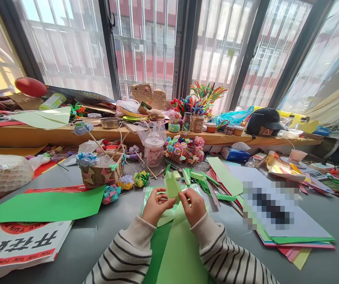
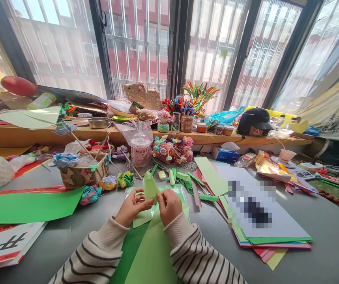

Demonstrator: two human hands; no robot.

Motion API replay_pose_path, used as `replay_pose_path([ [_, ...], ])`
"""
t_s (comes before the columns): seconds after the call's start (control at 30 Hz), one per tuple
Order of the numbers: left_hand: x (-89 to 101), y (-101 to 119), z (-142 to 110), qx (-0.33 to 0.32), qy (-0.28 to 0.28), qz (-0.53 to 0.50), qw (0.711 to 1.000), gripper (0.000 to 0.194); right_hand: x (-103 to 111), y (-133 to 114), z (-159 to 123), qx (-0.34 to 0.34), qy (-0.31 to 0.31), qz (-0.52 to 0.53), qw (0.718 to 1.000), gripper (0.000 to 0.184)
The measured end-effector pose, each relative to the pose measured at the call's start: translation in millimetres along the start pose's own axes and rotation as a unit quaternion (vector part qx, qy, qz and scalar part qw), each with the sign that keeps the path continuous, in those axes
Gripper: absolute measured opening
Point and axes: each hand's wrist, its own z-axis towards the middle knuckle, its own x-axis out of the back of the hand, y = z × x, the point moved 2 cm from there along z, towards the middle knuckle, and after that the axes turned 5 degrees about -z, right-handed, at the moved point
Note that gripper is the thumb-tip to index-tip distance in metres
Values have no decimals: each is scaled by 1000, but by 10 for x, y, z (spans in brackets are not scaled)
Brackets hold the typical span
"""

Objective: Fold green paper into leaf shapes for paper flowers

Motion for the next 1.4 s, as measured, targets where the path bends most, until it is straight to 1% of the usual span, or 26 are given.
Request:
replay_pose_path([
  [0.13, 21, 15, 2, 28, -4, -20, 999, 54, 9, 2, 4, -13, -13, 2, 1000, 27],
  [0.27, 33, 20, -2, 56, 9, -30, 998, 57, 4, 7, 10, -43, -16, 28, 999, 28],
  [0.47, 18, 11, -10, 67, -6, -49, 997, 57, -18, 16, 0, -74, -37, 52, 995, 29],
  [0.57, 5, 10, -23, 63, -9, -46, 997, 54, -28, 27, 2, -68, -36, 44, 996, 29],
  [0.7, -7, 4, -26, 65, -13, -26, 997, 53, -32, 37, 12, -41, -36, 18, 998, 30],
  [1.0, -14, 6, -34, 58, 5, -16, 998, 51, -16, 30, 22, -12, -40, -10, 999, 29],
  [1.07, -8, 9, -38, 57, 9, -16, 998, 50, -15, 31, 22, -11, -37, 6, 999, 30],
  [1.17, 10, 25, -41, 43, 26, -26, 998, 47, -19, 47, 20, -41, -49, 63, 996, 32],
  [1.3, 32, 48, -39, 33, 50, -31, 998, 45, -31, 65, 19, -89, -88, 147, 981, 25],
  [1.4, 39, 56, -40, 34, 57, -21, 998, 44, -38, 59, 22, -122, -126, 198, 965, 25],
])
